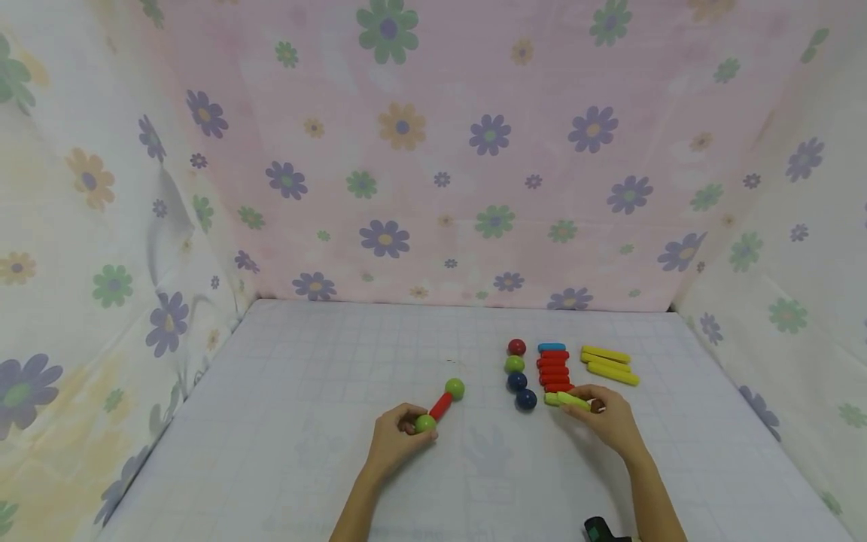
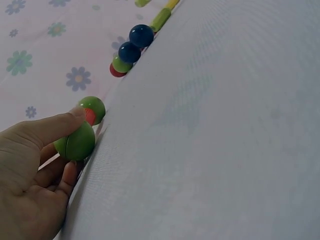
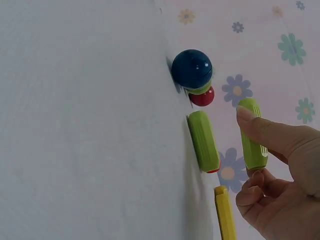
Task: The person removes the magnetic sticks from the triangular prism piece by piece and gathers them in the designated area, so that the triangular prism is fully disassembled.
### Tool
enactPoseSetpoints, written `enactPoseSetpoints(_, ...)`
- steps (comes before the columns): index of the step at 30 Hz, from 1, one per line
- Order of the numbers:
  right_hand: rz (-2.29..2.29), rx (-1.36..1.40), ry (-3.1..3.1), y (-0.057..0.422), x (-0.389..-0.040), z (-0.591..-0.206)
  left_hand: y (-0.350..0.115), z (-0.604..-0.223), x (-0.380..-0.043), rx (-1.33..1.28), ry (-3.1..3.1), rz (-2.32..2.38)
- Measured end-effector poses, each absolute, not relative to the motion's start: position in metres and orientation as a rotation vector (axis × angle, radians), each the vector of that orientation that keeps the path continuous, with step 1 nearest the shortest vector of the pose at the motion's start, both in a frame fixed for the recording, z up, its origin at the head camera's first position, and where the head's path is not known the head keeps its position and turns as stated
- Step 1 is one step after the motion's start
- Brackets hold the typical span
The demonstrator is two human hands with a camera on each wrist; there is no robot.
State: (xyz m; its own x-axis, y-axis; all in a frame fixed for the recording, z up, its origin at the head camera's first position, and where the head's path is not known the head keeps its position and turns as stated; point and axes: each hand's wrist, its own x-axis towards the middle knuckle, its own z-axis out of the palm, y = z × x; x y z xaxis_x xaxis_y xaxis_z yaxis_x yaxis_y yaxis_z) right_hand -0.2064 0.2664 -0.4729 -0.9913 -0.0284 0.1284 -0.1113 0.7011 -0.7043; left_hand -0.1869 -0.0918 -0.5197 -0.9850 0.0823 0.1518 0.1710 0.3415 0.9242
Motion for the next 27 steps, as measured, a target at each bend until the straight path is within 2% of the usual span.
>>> enactPoseSetpoints(7,1.238,-0.006,-2.950,0.272,-0.210,-0.483,-0.092,-0.519,-0.186,-0.244,-2.510,-1.742)
enactPoseSetpoints(14,1.240,-0.016,-3.022,0.272,-0.212,-0.491,-0.092,-0.521,-0.186,-0.247,-2.500,-1.735)
enactPoseSetpoints(27,1.188,-0.076,-2.978,0.265,-0.210,-0.488,-0.091,-0.521,-0.186,-0.246,-2.476,-1.770)
